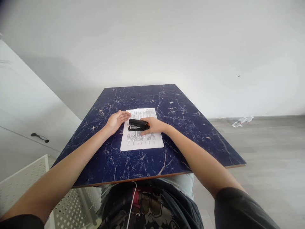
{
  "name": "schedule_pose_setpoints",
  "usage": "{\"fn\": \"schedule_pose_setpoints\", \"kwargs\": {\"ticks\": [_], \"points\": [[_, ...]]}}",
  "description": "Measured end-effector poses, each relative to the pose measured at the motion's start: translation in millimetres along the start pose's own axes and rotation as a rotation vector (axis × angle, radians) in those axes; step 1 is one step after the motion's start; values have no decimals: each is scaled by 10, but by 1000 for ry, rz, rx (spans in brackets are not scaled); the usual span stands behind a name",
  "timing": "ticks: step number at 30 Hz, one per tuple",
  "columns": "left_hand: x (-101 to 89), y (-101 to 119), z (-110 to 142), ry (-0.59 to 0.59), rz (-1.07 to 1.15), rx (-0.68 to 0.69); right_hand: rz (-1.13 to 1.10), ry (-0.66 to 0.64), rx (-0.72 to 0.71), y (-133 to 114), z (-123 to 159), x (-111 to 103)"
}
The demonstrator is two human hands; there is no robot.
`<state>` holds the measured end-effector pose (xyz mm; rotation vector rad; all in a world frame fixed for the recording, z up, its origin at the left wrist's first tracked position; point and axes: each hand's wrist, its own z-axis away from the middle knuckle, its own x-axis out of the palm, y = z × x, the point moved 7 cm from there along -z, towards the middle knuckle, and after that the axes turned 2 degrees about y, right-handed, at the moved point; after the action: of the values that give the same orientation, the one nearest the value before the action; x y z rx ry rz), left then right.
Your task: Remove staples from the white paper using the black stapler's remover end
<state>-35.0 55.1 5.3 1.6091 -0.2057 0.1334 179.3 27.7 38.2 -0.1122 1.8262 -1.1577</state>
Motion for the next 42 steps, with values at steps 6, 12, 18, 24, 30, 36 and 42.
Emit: {"fn": "schedule_pose_setpoints", "kwargs": {"ticks": [6, 12, 18, 24, 30, 36, 42], "points": [[-84, 67, -4, 83, -61, 73, 94, 8, 33, 137, 127, -74], [-156, 99, -21, 135, -77, 106, 120, 78, 219, 575, 1060, -661], [-129, 90, -3, 159, -70, 73, -64, 222, 219, 1050, 1708, -1230], [-214, 81, -36, 199, -55, 64, 126, 658, 244, 1470, 1177, -1805], [-335, 79, -60, 238, -41, 47, 551, 191, 237, 1702, 418, -1478], [-492, 160, -144, 274, -82, 83, 675, 105, 314, 1898, 328, -1332], [-1126, 369, -284, 415, -85, 219, 690, 80, 290, 1576, -183, -941]]}}
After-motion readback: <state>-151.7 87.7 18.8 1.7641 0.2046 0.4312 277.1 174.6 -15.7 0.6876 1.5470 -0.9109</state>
